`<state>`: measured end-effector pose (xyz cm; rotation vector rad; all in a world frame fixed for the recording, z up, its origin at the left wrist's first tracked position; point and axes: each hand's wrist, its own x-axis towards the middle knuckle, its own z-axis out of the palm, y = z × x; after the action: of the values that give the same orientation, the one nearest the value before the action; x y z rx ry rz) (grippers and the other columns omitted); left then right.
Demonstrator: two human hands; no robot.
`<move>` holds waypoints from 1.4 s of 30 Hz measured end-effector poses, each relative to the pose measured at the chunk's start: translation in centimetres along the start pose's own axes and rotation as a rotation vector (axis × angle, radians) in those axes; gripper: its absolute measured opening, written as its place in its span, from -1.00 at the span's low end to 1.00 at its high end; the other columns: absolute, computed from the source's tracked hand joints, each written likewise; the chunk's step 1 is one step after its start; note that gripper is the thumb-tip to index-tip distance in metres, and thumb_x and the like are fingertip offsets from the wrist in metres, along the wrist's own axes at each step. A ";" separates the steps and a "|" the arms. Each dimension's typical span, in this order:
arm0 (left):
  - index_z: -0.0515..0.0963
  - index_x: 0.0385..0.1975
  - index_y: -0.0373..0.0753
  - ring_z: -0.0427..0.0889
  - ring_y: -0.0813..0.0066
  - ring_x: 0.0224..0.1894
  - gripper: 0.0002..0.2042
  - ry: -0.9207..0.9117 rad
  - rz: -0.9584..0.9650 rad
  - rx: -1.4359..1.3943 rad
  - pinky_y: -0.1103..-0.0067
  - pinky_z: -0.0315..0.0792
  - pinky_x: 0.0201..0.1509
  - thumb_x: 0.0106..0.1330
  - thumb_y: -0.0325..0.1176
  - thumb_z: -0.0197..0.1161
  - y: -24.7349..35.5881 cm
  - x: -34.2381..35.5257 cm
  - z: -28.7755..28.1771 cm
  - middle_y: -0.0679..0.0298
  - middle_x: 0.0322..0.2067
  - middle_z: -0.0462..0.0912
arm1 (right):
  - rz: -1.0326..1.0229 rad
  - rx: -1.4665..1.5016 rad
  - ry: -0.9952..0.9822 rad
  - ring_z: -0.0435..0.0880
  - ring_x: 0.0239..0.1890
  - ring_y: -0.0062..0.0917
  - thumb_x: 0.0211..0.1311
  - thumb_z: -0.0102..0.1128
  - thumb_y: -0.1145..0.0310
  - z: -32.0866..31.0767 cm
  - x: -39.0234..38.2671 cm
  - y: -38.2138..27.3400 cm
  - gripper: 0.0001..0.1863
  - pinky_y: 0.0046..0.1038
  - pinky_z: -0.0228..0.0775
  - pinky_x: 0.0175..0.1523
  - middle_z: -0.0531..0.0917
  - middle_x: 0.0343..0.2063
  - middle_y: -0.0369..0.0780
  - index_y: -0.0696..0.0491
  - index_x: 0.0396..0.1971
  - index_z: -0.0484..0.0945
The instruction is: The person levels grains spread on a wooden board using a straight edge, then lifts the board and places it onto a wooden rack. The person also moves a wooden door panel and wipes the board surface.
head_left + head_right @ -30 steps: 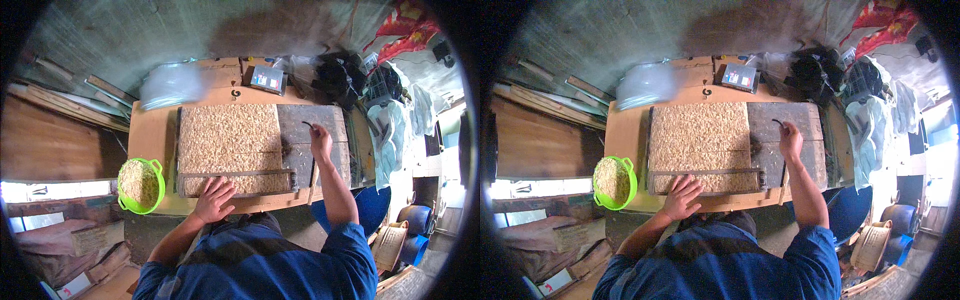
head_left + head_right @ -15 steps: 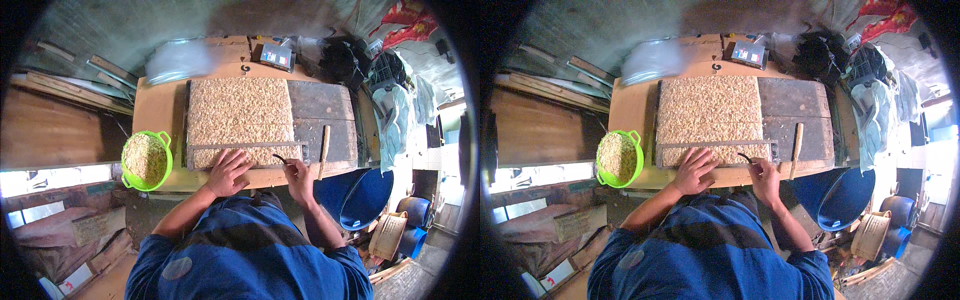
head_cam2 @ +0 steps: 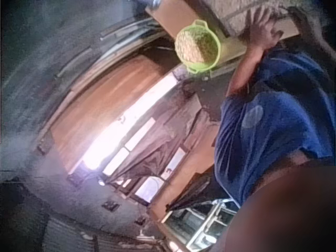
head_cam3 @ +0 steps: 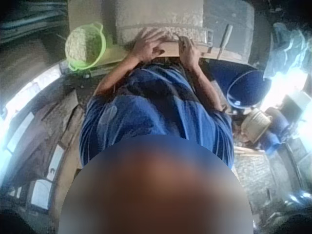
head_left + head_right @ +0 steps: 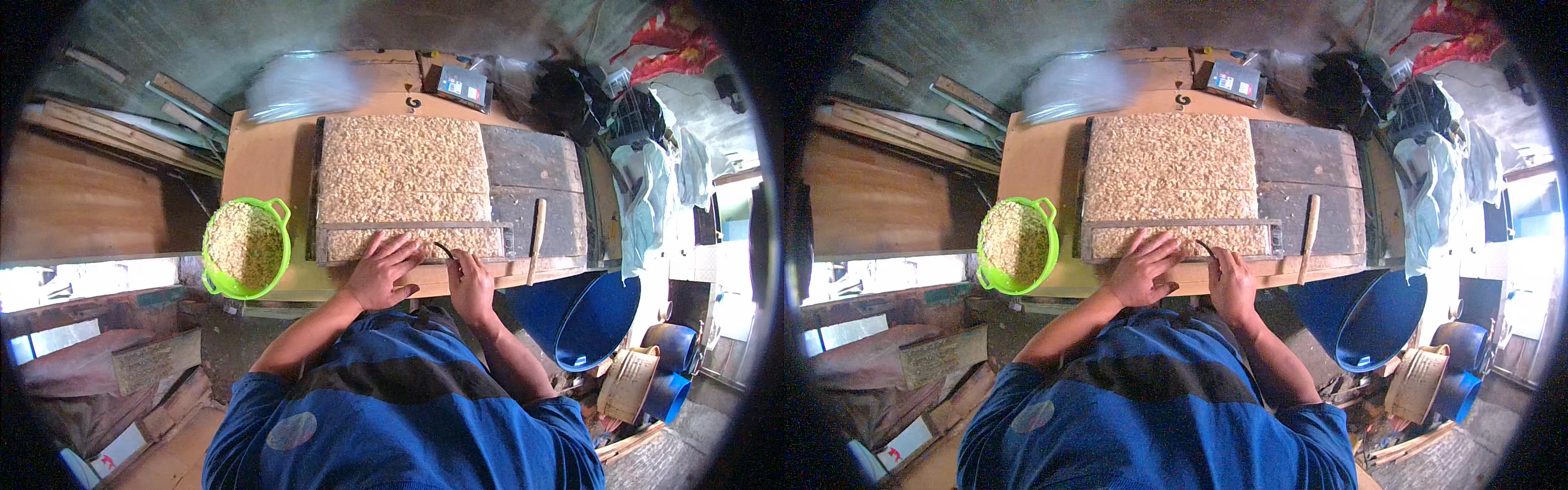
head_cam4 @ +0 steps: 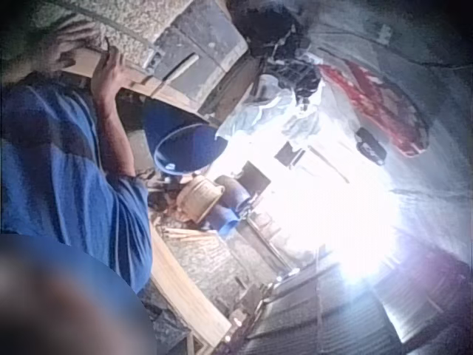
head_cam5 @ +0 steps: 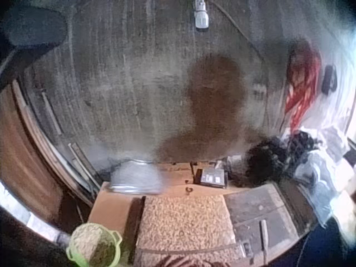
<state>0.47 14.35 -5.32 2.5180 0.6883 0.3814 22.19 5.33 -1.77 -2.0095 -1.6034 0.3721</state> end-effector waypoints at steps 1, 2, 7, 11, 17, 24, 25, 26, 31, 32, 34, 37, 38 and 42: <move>0.50 0.31 -0.13 0.14 0.21 0.55 -0.34 -0.004 0.002 -0.005 0.01 -0.20 0.60 0.33 0.18 0.18 0.0 0.0 0.0 0.17 0.40 0.39 | 0.015 -0.022 -0.023 0.70 -0.23 -0.10 0.39 0.20 0.36 0.2 0.0 0.0 -0.82 -0.15 0.55 -0.17 0.70 -0.28 -0.07 0.07 -0.09 0.61; 0.50 0.30 -0.13 0.14 0.21 0.55 -0.35 -0.008 0.004 -0.009 0.02 -0.20 0.60 0.33 0.18 0.19 0.0 0.0 0.0 0.17 0.40 0.38 | 0.029 -0.039 -0.037 0.70 -0.23 -0.10 0.40 0.20 0.36 0.3 -0.1 0.0 -0.82 -0.15 0.55 -0.17 0.70 -0.28 -0.07 0.07 -0.09 0.61; 0.52 0.27 -0.15 0.16 0.20 0.54 -0.34 0.017 0.010 -0.020 0.01 -0.20 0.60 0.33 0.20 0.19 -0.1 -0.1 0.0 0.17 0.39 0.40 | 0.058 -0.004 -0.012 0.70 -0.22 -0.11 0.39 0.21 0.35 -0.1 -0.8 -0.2 -0.81 -0.15 0.55 -0.15 0.70 -0.28 -0.08 0.06 -0.08 0.62; 0.48 0.30 -0.17 0.25 0.14 0.47 -0.28 0.032 -0.028 0.001 0.01 -0.17 0.59 0.32 0.28 0.14 0.6 0.1 0.2 0.16 0.30 0.47 | 0.111 0.038 0.034 0.71 -0.26 -0.13 0.36 0.22 0.40 -1.6 -1.3 0.2 -0.82 -0.18 0.54 -0.16 0.70 -0.31 -0.07 0.09 -0.09 0.63; 0.31 0.43 -0.15 0.28 0.13 0.35 -0.12 0.076 -0.147 0.126 -0.02 -0.02 0.46 0.26 0.39 0.10 2.4 2.3 1.8 0.11 0.16 0.42 | 0.268 0.106 -0.008 0.70 -0.29 -0.13 0.35 0.23 0.40 -3.5 -2.3 2.0 -0.82 -0.17 0.55 -0.17 0.68 -0.33 -0.04 0.09 -0.10 0.62; 0.46 0.31 -0.16 0.28 0.04 0.35 -0.22 0.117 -0.080 0.056 0.04 0.00 0.46 0.26 0.32 0.19 2.6 2.3 2.1 0.05 0.21 0.36 | 0.282 0.140 0.092 0.70 -0.35 -0.19 0.32 0.27 0.42 -4.1 -3.8 4.1 -0.84 -0.24 0.53 -0.22 0.68 -0.39 -0.08 0.10 -0.14 0.62; 0.47 0.31 -0.15 0.28 0.03 0.36 -0.24 0.113 -0.079 0.036 0.05 0.00 0.46 0.27 0.32 0.19 2.6 2.3 2.1 0.04 0.23 0.35 | 0.284 0.146 0.099 0.70 -0.35 -0.19 0.32 0.28 0.42 -4.3 -3.9 4.4 -0.84 -0.24 0.53 -0.22 0.68 -0.40 -0.08 0.10 -0.14 0.62; 0.49 0.30 -0.14 0.27 0.02 0.36 -0.25 0.112 -0.075 0.028 0.05 0.00 0.46 0.27 0.32 0.18 2.7 2.3 2.1 0.03 0.25 0.34 | 0.287 0.153 0.105 0.70 -0.36 -0.20 0.31 0.29 0.43 -4.5 -4.0 4.7 -0.84 -0.25 0.53 -0.22 0.68 -0.40 -0.08 0.11 -0.14 0.62; 0.49 0.30 -0.10 0.22 -0.02 0.44 -0.30 0.086 -0.049 -0.008 0.03 -0.07 0.51 0.32 0.29 0.15 3.7 3.7 2.7 0.01 0.33 0.32 | 0.267 0.167 0.150 0.71 -0.36 -0.21 0.30 0.30 0.45 -5.3 -4.4 6.2 -0.83 -0.27 0.53 -0.22 0.68 -0.40 -0.07 0.13 -0.15 0.62; 0.49 0.30 -0.08 0.19 -0.02 0.47 -0.31 0.064 -0.029 0.002 0.03 -0.09 0.53 0.33 0.29 0.15 3.9 4.3 2.8 0.00 0.35 0.31 | 0.269 0.172 0.159 0.71 -0.37 -0.21 0.30 0.29 0.45 -5.4 -4.4 6.4 -0.83 -0.27 0.53 -0.22 0.68 -0.40 -0.07 0.13 -0.14 0.62; 0.50 0.31 -0.05 0.13 -0.03 0.51 -0.32 0.029 0.004 0.007 0.02 -0.13 0.55 0.34 0.29 0.13 4.4 5.5 3.3 0.00 0.39 0.28 | 0.282 0.186 0.176 0.71 -0.37 -0.21 0.31 0.29 0.45 -5.5 -4.6 6.8 -0.83 -0.27 0.53 -0.21 0.69 -0.40 -0.06 0.14 -0.15 0.62; 0.50 0.32 -0.01 0.07 -0.04 0.54 -0.33 -0.011 0.033 -0.005 0.00 -0.18 0.58 0.35 0.30 0.10 5.4 7.0 4.2 0.00 0.45 0.23 | 0.311 0.195 0.190 0.71 -0.37 -0.22 0.31 0.28 0.45 -5.7 -4.8 7.2 -0.84 -0.28 0.53 -0.20 0.69 -0.40 -0.06 0.14 -0.15 0.63; 0.48 0.33 0.01 0.05 -0.04 0.55 -0.34 -0.023 0.036 -0.007 0.01 -0.21 0.59 0.36 0.29 0.10 5.7 7.5 4.5 0.00 0.46 0.21 | 0.320 0.186 0.188 0.72 -0.37 -0.23 0.31 0.28 0.45 -5.8 -4.8 7.4 -0.84 -0.28 0.54 -0.20 0.70 -0.39 -0.05 0.14 -0.15 0.63; 0.45 0.37 0.00 0.06 -0.04 0.56 -0.32 -0.052 0.051 -0.028 0.02 -0.25 0.60 0.39 0.30 0.04 6.3 8.6 5.4 -0.02 0.44 0.28 | 0.292 0.170 0.231 0.72 -0.37 -0.23 0.31 0.29 0.45 -6.4 -4.4 8.0 -0.83 -0.29 0.54 -0.22 0.70 -0.39 -0.05 0.13 -0.14 0.63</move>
<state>12.21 12.12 -5.31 2.5137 0.5960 0.3394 30.97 -1.63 -1.56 -2.0720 -1.1051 0.3556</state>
